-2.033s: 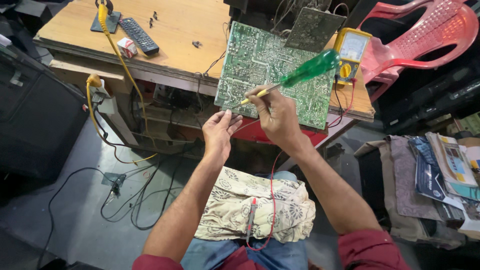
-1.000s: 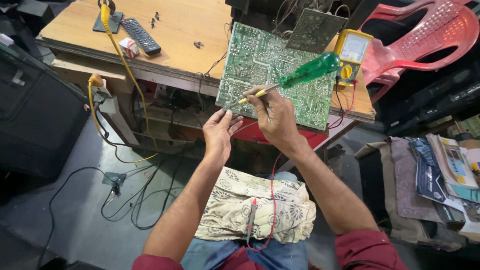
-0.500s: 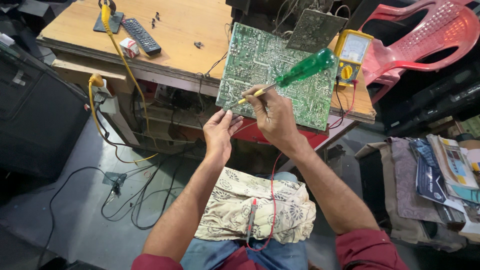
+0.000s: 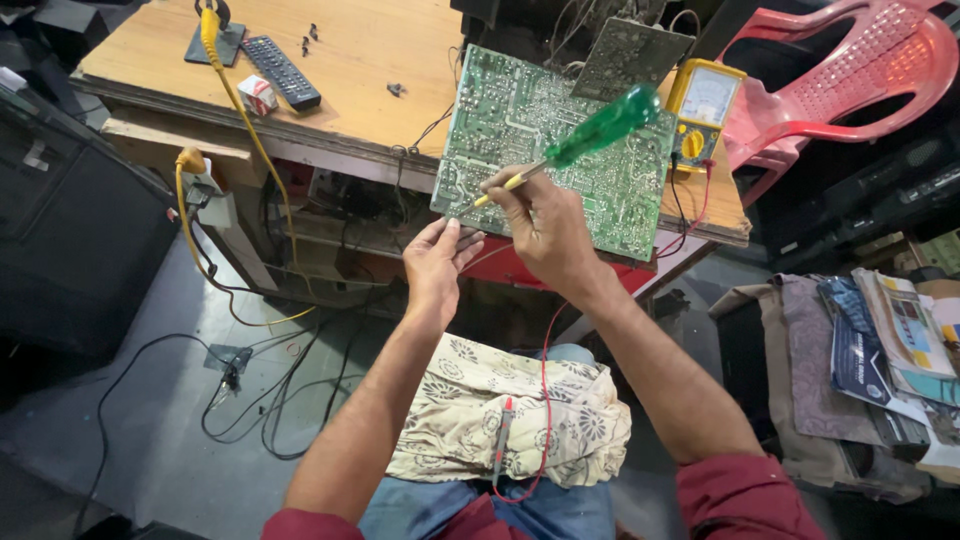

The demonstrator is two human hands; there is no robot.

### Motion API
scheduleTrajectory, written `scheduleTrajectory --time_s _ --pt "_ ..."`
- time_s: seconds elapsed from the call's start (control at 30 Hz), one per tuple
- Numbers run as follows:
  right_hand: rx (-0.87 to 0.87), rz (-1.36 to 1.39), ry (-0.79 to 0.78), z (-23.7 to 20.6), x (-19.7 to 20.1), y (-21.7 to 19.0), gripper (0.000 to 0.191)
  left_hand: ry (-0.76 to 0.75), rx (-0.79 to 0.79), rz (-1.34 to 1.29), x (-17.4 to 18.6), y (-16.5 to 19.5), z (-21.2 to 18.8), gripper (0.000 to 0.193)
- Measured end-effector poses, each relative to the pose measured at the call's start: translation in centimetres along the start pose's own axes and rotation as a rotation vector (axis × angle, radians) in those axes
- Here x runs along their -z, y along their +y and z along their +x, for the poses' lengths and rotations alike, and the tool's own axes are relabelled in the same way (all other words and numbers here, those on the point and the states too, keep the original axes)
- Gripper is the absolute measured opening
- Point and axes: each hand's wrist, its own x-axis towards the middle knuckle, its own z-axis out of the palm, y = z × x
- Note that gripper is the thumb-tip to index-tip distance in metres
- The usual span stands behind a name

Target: The person tests a large green circuit board on a repair bench using a multimeter. They probe different points on the board with the red test lead, hold the board steady with the other hand, use a screwdriver to point at or adjust components, and reposition the board to probe additional areas.

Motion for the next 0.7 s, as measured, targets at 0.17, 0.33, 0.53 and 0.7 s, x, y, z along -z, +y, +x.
scheduleTrajectory --time_s 0.17,0.33,0.53,0.7 --pt "0.059 0.055 0.054 -0.03 -0.67 0.34 0.011 -0.025 -0.003 0.009 0.0 0.33 -0.15 0.021" --pt "0.021 0.04 0.038 0.1 -0.98 0.47 0.012 -0.012 -0.015 0.015 -0.18 0.76 -0.14 0.021" --pt "0.054 0.031 0.035 0.21 -0.96 0.21 0.011 -0.012 -0.032 0.01 -0.26 0.88 -0.35 0.024" --pt "0.058 0.048 -0.023 0.28 -0.82 -0.23 0.013 -0.001 -0.031 -0.001 -0.33 0.76 -0.4 0.026"
